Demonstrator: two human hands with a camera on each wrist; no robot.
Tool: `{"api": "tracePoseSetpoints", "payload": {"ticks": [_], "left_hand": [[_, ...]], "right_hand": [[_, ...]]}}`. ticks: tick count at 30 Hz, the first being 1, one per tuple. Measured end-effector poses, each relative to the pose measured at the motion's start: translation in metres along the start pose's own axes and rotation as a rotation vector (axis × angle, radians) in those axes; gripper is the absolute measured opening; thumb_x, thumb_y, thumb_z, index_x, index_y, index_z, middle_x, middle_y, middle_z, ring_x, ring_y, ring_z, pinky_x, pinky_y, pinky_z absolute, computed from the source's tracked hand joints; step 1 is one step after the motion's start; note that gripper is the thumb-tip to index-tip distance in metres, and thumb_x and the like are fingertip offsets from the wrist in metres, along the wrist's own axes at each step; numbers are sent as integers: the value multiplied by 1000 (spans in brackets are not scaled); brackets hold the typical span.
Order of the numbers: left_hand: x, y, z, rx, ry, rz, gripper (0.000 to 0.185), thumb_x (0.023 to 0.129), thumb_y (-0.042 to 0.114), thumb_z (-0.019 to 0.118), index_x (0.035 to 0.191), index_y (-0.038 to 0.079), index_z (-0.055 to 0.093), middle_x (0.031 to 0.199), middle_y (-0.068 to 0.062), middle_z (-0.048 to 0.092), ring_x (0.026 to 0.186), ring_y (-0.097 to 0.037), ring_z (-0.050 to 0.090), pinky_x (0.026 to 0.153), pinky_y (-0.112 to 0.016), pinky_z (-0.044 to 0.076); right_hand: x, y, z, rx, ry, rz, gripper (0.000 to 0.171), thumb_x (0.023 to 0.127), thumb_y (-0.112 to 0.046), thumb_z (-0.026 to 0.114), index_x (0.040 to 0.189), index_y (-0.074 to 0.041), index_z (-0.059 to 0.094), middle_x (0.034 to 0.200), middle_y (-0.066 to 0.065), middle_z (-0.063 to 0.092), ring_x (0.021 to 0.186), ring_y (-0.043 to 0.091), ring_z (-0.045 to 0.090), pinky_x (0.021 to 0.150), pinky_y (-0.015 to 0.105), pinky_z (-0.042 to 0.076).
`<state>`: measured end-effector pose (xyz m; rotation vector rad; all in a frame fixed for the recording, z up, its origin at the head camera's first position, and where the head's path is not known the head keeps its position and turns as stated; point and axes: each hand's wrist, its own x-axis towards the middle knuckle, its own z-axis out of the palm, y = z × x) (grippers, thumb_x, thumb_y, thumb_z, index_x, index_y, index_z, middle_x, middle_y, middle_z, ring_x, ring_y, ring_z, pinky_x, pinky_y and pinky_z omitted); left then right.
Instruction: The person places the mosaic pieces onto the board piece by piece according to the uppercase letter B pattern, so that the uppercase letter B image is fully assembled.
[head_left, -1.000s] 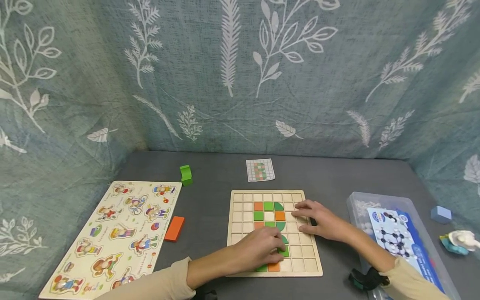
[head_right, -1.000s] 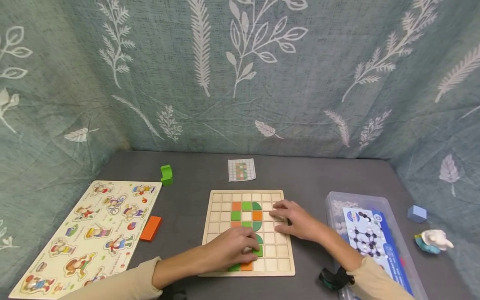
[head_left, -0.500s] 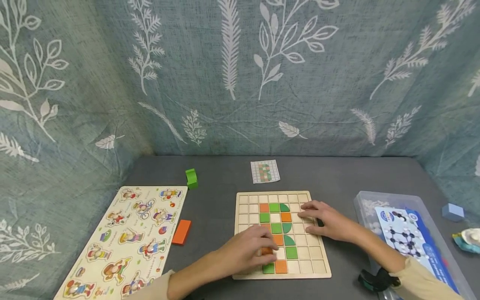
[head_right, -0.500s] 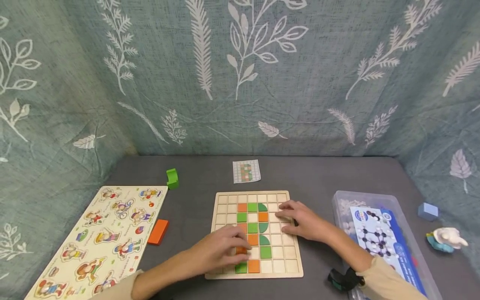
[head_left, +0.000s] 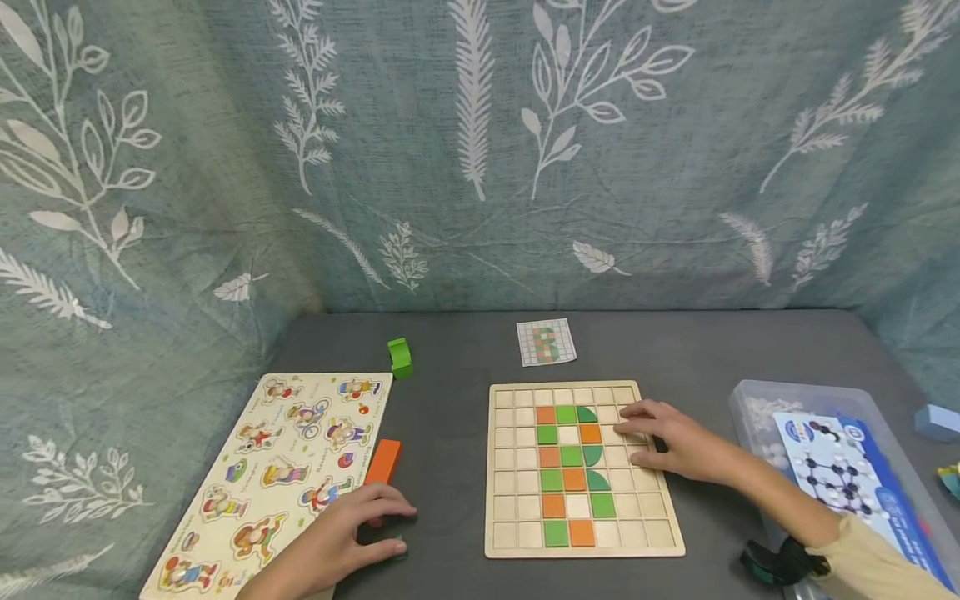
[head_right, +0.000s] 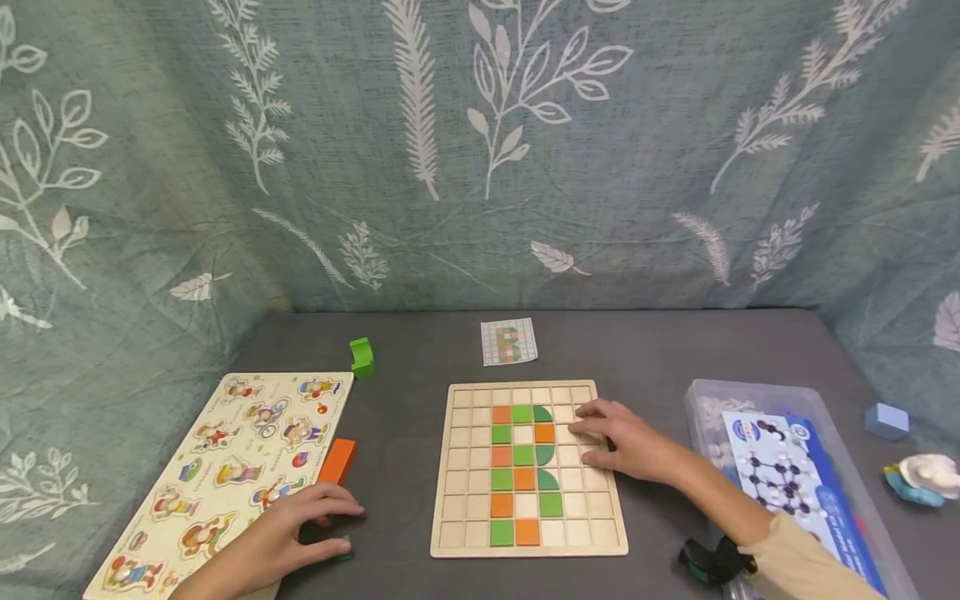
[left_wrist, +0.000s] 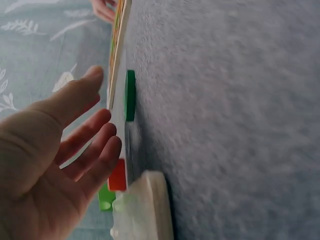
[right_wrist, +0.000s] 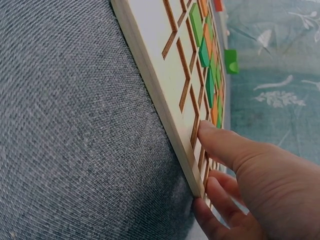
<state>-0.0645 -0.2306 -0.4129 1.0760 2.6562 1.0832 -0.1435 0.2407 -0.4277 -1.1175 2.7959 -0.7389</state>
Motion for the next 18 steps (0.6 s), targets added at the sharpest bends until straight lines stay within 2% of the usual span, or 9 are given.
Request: {"api": "tracePoseSetpoints", "payload": {"ticks": [3,10,18], "left_hand": [[-6,-4,0,41,-20,39,27,86,24,73,112,15,69,108,1,63,95,-9,58,75,-23,52],[-13,-8,-5,102,-124,24,26,90,30,69,114,22,69,111,7,62,101,-8,56,82,-27,51],[-13,-10,-9,96,-174,2,22,91,31,66,112,23,70,110,9,62,100,-7,56,84,-25,51]], "right_hand": [[-1,1,0,-7,7,-11,40,88,-23,71,124,-6,65,127,16,58,111,33,56,84,43,50],[-2,0,-1,-15,30,-26,39,87,-23,72,122,-7,67,125,15,59,108,33,57,83,42,50],[0,-2,-1,1,-1,2,39,88,-23,71,124,-7,66,127,15,58,112,32,56,86,44,50]]}}
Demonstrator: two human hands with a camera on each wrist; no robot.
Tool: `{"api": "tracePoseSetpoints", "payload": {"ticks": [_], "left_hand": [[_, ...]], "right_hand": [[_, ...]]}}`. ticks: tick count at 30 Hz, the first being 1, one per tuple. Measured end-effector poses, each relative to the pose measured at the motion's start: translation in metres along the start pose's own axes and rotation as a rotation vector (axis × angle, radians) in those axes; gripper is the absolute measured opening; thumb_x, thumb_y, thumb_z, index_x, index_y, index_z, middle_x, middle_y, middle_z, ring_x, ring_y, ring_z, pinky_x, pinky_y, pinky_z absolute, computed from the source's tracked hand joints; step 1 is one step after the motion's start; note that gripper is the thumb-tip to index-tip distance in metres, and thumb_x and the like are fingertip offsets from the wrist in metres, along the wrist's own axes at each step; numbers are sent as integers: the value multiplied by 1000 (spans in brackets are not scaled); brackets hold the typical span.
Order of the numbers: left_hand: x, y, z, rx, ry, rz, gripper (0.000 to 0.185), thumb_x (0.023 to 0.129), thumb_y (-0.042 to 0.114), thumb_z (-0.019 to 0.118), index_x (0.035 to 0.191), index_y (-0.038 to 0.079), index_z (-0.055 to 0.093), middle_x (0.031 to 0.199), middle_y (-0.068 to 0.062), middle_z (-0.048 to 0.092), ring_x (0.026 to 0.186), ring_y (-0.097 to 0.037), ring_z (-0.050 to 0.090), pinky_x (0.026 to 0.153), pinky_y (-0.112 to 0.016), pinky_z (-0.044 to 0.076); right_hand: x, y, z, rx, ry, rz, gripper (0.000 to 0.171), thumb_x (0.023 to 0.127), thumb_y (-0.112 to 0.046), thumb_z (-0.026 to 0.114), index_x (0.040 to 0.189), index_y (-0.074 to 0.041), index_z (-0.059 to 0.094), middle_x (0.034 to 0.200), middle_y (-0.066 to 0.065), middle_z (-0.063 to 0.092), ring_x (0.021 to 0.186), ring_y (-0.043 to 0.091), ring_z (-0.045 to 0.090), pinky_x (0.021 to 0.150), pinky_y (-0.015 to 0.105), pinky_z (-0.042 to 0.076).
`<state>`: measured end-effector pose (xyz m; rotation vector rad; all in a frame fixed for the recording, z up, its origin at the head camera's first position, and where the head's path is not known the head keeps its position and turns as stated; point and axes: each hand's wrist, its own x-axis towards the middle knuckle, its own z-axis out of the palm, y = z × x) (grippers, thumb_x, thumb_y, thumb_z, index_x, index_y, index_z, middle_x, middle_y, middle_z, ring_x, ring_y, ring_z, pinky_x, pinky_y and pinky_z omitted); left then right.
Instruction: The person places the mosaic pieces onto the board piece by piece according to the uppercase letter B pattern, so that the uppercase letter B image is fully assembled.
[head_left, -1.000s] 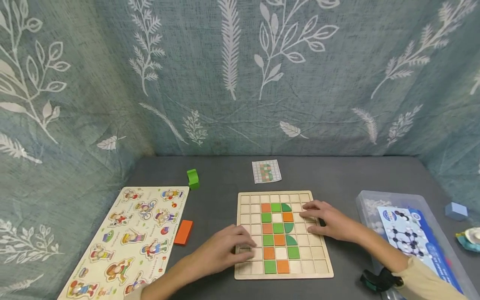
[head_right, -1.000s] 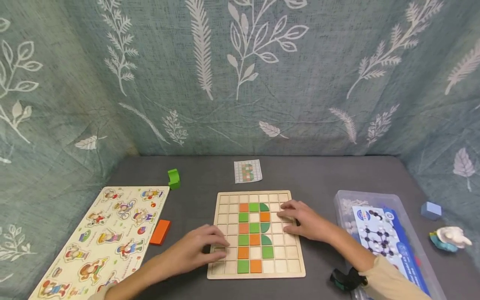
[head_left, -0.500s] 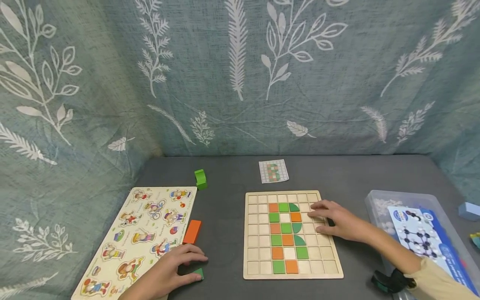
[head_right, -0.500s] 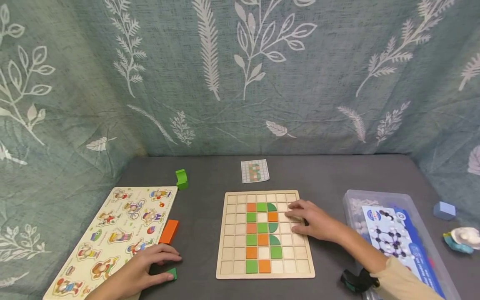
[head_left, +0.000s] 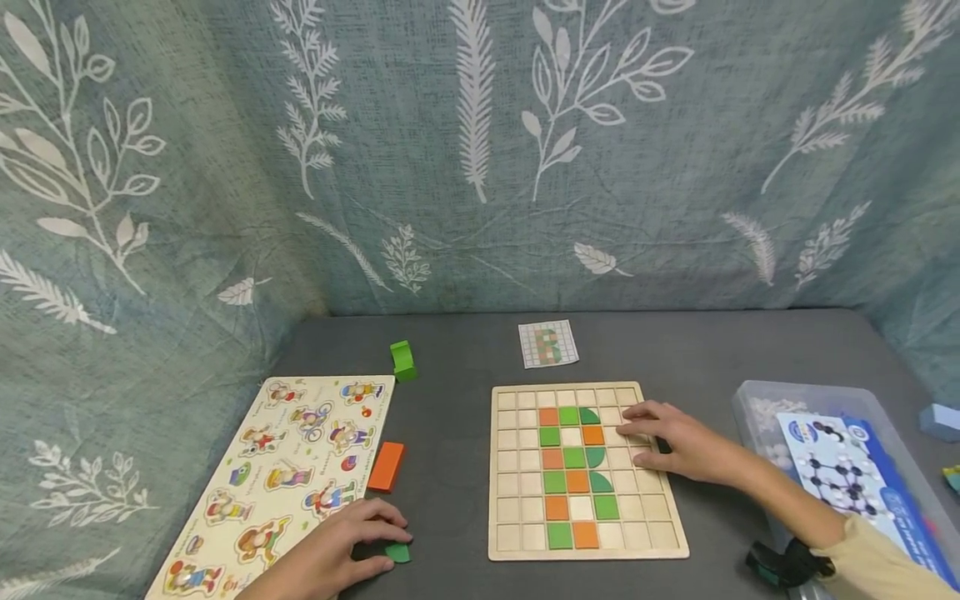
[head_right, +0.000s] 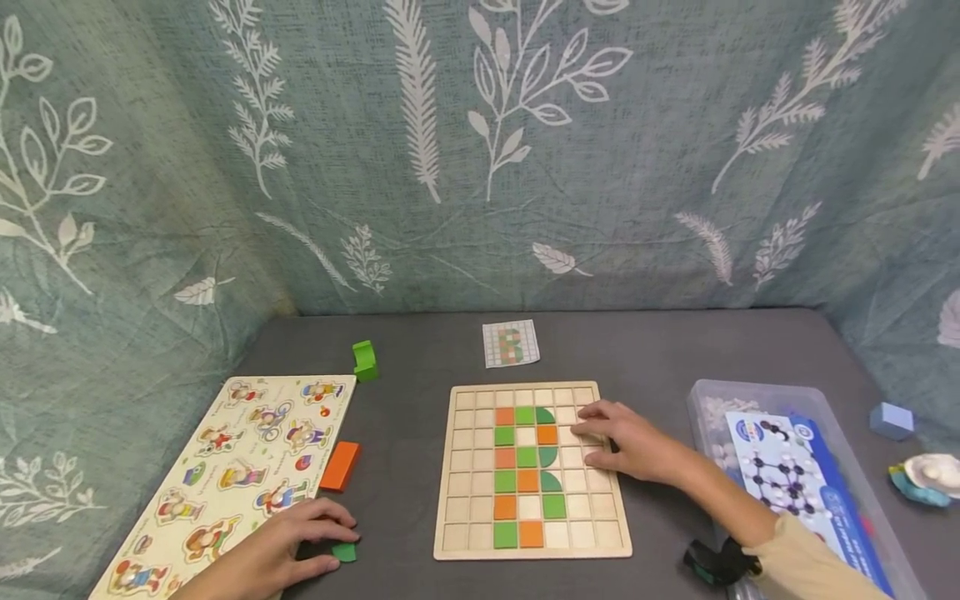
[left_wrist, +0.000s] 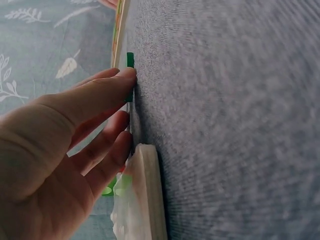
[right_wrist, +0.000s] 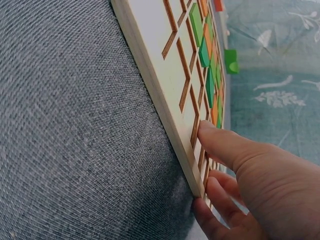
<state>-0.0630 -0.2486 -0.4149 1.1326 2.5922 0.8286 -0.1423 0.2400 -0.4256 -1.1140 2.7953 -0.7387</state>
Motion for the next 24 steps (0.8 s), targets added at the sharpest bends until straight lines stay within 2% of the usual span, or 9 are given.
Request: {"api": "tracePoseSetpoints", "payload": {"ticks": [6,13,19,21,24], "left_hand": [[5,-1,1,-58,-66,7,20,91,23,68,110,17,72,103,8,63,91,0,55,76,-22,51],[19,7,0,2,-126,7,19,89,19,71,107,15,72,98,12,57,85,7,52,70,-18,50],[28,10,4,-18,-75,72,11,86,11,72,94,17,69,95,8,56,76,10,49,63,-13,47],[30,12,6,-10,-64,60,12,85,11,73,93,19,67,93,9,56,74,10,48,61,-13,45],[35,15,7,0,-53,4,12,85,13,72,94,20,67,90,13,56,73,10,46,60,-13,44]], "right_hand": [[0,0,0,11,-18,13,39,89,-25,70,125,-8,65,128,14,58,112,32,55,87,45,49],[-3,2,-2,6,-8,9,40,89,-25,70,125,-7,65,128,16,57,112,33,55,87,44,49],[-3,2,-2,5,-24,16,41,90,-26,69,126,-7,65,129,16,57,113,34,55,88,45,49],[-2,3,-1,3,-26,17,41,90,-26,69,126,-7,65,129,16,57,113,34,55,88,45,49],[-1,4,1,3,-24,23,40,90,-25,69,126,-7,65,129,15,57,114,34,55,88,45,49]]}}
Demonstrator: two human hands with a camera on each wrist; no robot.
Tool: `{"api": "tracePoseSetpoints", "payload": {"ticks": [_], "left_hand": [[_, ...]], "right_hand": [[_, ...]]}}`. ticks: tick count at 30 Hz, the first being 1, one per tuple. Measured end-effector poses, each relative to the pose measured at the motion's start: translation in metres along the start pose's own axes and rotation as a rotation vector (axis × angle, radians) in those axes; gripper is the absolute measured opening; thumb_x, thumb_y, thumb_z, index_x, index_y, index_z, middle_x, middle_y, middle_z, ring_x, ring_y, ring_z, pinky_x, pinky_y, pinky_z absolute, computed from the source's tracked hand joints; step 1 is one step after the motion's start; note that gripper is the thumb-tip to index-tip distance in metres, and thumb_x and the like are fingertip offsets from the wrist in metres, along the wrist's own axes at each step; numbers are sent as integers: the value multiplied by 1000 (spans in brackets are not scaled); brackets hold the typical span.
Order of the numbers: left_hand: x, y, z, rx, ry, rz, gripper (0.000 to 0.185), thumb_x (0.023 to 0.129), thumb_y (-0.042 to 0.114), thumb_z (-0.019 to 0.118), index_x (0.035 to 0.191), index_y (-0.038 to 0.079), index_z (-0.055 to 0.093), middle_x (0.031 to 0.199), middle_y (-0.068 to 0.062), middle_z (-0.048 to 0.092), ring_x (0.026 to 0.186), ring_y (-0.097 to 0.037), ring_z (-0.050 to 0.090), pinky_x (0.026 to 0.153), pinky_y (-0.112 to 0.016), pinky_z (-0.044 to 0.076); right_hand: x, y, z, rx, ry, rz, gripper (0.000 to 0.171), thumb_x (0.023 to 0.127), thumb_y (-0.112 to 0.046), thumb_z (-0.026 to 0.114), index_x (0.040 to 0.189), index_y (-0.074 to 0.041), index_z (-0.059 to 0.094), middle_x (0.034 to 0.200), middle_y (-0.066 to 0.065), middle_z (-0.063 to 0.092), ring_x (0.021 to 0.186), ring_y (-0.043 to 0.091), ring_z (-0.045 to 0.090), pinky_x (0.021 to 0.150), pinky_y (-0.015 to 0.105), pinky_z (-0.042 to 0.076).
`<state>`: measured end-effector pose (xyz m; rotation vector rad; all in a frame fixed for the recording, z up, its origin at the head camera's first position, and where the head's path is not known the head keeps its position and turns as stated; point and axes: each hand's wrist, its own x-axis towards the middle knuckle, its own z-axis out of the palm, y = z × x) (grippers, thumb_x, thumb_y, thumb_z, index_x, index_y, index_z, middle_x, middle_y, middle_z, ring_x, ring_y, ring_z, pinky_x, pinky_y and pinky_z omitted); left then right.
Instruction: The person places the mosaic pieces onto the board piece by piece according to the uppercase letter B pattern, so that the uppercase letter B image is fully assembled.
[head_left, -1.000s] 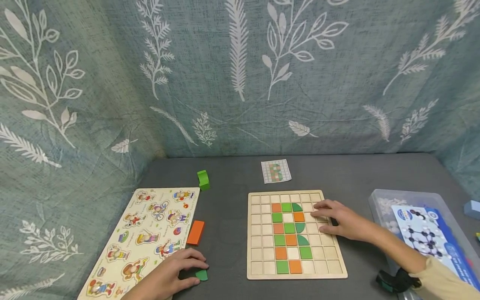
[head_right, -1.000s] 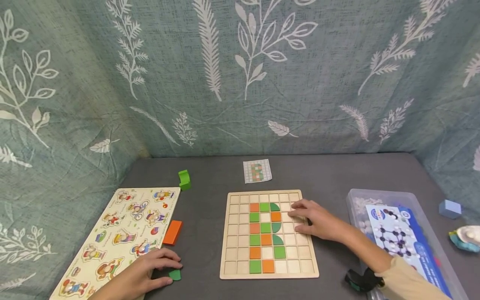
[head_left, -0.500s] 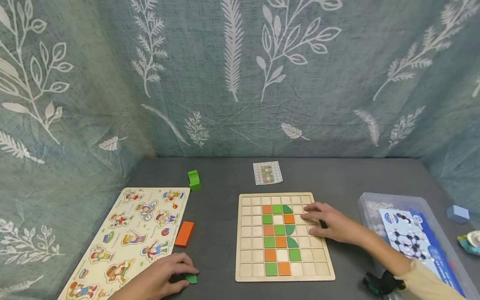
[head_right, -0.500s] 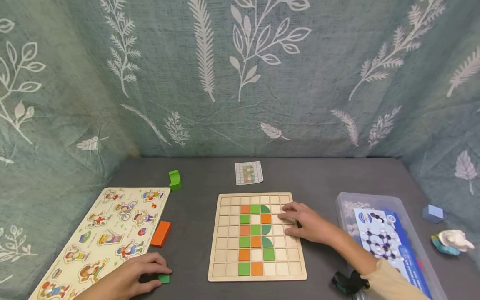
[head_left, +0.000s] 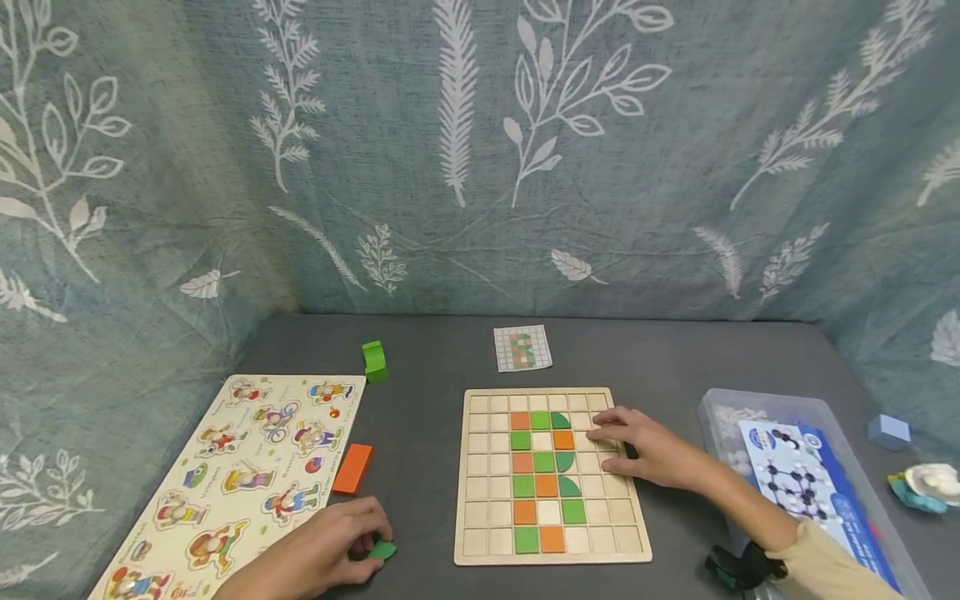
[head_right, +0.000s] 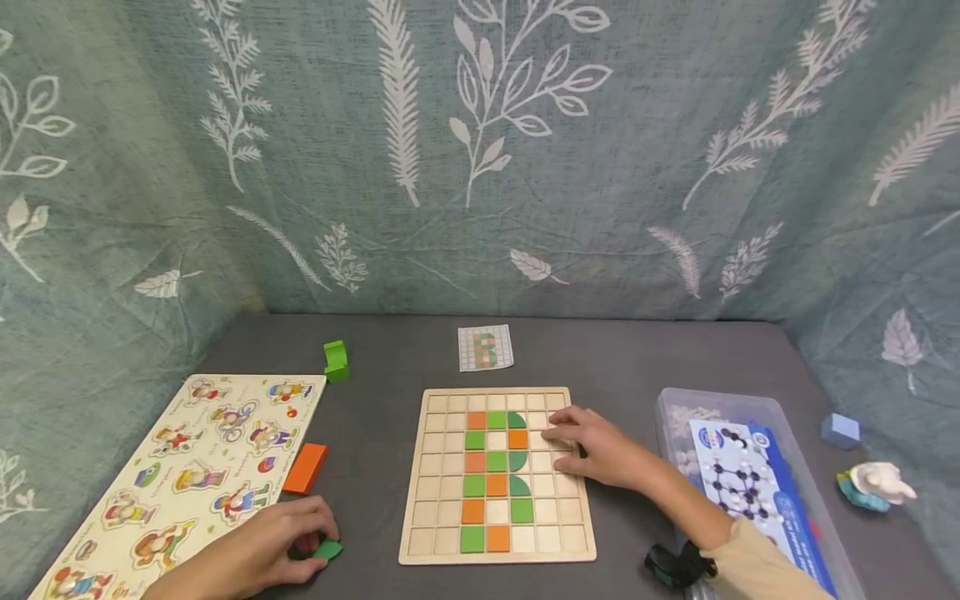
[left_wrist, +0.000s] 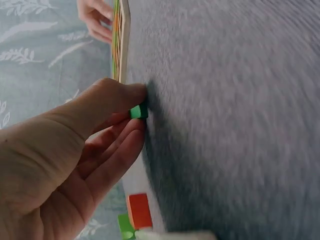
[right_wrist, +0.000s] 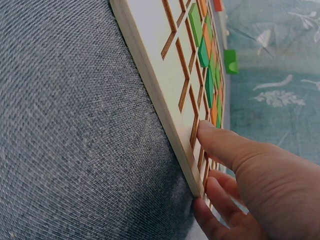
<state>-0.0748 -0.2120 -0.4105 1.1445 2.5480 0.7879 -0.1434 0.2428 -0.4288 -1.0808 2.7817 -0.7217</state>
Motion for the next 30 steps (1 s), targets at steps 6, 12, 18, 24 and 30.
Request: {"api": "tracePoseSetpoints", "payload": {"ticks": [6,12,18,24,30], "left_hand": [[19,13,1,-12,54,14,14,85,12,72,98,19,69,90,13,57,75,9,48,63,-13,45],[75,48,17,-56,33,42,14,85,13,71,99,15,71,90,8,59,76,7,51,66,-11,46],[117,76,35,-42,21,66,11,83,11,71,94,11,71,83,5,58,70,6,46,62,-7,40],[142,91,46,-2,23,108,16,84,12,70,101,12,71,83,4,61,71,3,48,63,-4,38],[154,104,58,37,-12,162,28,84,10,68,111,15,71,92,6,60,69,7,46,60,-1,35]], "right_hand": [[5,-1,4,17,7,0,40,90,-23,69,126,-6,64,129,17,56,115,35,54,89,47,49],[5,-1,0,15,5,5,41,89,-20,70,126,-4,64,130,18,56,114,35,54,89,47,49],[8,-5,1,29,-15,8,41,91,-23,68,128,-6,63,131,17,55,116,36,54,90,48,48],[5,-4,2,28,-8,11,41,90,-21,69,127,-5,63,130,17,56,115,34,54,89,47,49],[1,-2,0,15,-7,3,40,90,-20,69,127,-5,64,129,17,56,115,35,54,89,48,49]]}}
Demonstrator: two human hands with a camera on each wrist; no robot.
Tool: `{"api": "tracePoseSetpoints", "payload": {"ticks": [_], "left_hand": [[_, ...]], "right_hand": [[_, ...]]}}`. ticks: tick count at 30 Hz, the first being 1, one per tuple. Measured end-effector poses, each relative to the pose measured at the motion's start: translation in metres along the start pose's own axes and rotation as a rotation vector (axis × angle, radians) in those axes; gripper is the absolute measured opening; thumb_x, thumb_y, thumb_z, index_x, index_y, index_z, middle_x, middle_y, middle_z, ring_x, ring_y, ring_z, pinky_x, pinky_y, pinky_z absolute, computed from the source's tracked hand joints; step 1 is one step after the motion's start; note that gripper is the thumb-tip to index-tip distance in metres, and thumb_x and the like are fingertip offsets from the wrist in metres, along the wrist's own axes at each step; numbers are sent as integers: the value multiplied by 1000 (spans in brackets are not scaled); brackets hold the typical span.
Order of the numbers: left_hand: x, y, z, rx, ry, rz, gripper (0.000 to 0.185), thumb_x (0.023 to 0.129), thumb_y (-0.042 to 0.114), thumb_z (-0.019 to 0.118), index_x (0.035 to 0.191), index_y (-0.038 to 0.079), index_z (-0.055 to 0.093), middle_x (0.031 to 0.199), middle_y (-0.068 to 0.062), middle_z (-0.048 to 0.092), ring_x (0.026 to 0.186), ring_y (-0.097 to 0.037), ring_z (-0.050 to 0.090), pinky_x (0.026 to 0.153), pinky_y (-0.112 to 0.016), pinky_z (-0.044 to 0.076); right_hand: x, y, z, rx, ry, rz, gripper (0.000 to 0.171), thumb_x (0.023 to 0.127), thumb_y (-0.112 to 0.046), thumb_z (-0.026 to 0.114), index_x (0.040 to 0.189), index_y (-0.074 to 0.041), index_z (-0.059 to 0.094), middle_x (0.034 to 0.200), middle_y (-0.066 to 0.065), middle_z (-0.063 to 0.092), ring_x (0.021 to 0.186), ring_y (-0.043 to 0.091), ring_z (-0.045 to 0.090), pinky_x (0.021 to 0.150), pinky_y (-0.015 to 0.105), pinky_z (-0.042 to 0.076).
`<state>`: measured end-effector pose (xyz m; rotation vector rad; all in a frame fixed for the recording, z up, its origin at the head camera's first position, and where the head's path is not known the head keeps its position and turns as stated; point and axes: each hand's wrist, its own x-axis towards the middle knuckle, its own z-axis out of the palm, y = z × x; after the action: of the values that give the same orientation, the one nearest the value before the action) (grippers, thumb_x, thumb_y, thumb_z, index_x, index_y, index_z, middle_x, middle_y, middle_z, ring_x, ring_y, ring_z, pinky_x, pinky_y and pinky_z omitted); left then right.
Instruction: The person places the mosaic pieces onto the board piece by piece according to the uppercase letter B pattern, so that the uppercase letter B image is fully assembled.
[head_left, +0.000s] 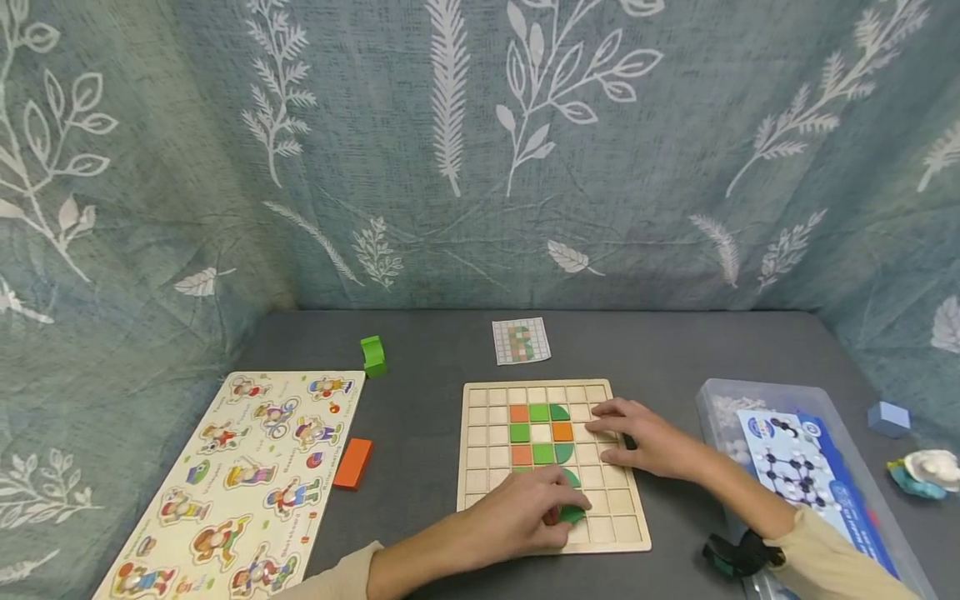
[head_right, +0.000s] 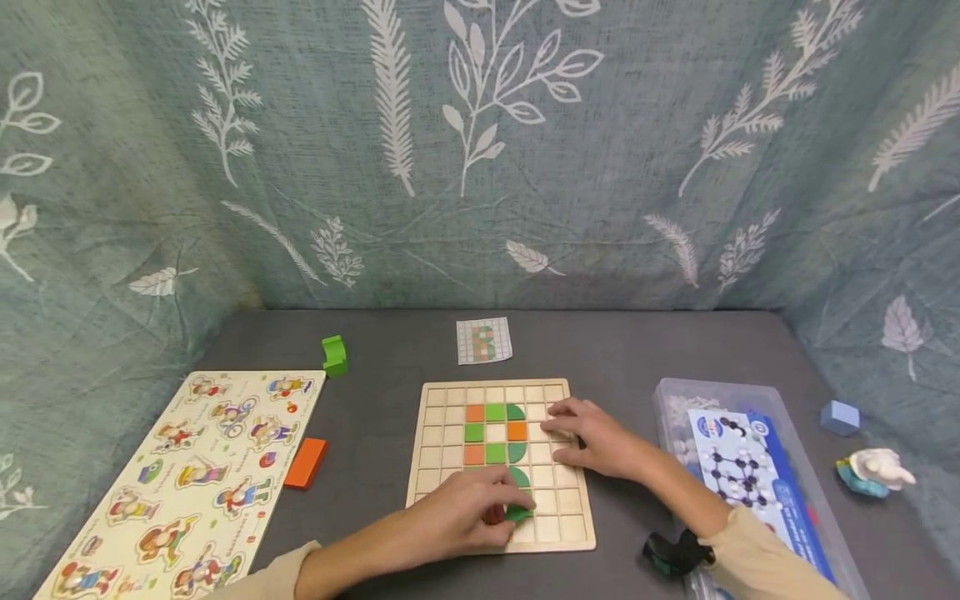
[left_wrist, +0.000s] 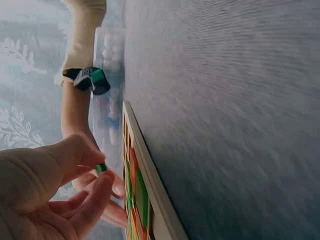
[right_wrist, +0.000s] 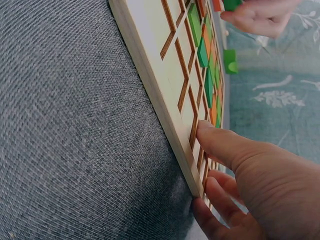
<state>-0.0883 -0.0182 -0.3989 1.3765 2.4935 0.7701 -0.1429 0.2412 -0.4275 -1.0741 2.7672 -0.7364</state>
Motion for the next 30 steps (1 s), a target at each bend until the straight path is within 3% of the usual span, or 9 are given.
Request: {"api": "tracePoseSetpoints", "payload": {"ticks": [12,15,20,25,30], "left_hand": [[6,7,4,111,2,34,35,80,11,68,113,19,72,93,7,59,70,6,39,58,-1,30],[3,7,3,101,3,28,31,80,10,69,111,16,72,93,6,58,69,7,40,58,0,31],[11,10,11,81,-11,24,23,84,10,70,107,12,70,92,5,55,65,7,39,56,-1,32],[14,10,15,119,-29,32,15,87,14,69,102,13,72,85,7,53,64,6,36,55,-2,30],[7,5,12,206,-14,72,13,88,18,71,100,16,74,84,8,56,69,4,38,61,-3,28]], "right_hand": [[0,-3,-4,-5,30,-21,40,88,-23,71,124,-7,66,127,15,58,112,34,55,86,47,49],[2,-4,-2,-10,47,-36,39,87,-22,72,123,-8,67,125,14,59,110,33,56,85,45,50],[-4,3,-8,-38,42,-36,38,87,-22,72,122,-9,67,124,13,59,109,31,57,85,45,50],[-4,3,-9,-39,29,-36,38,88,-23,71,123,-8,66,125,13,59,110,31,57,85,46,50],[-1,-1,-4,-3,7,-14,40,90,-23,69,126,-6,65,128,16,57,113,34,55,87,47,49]]}}
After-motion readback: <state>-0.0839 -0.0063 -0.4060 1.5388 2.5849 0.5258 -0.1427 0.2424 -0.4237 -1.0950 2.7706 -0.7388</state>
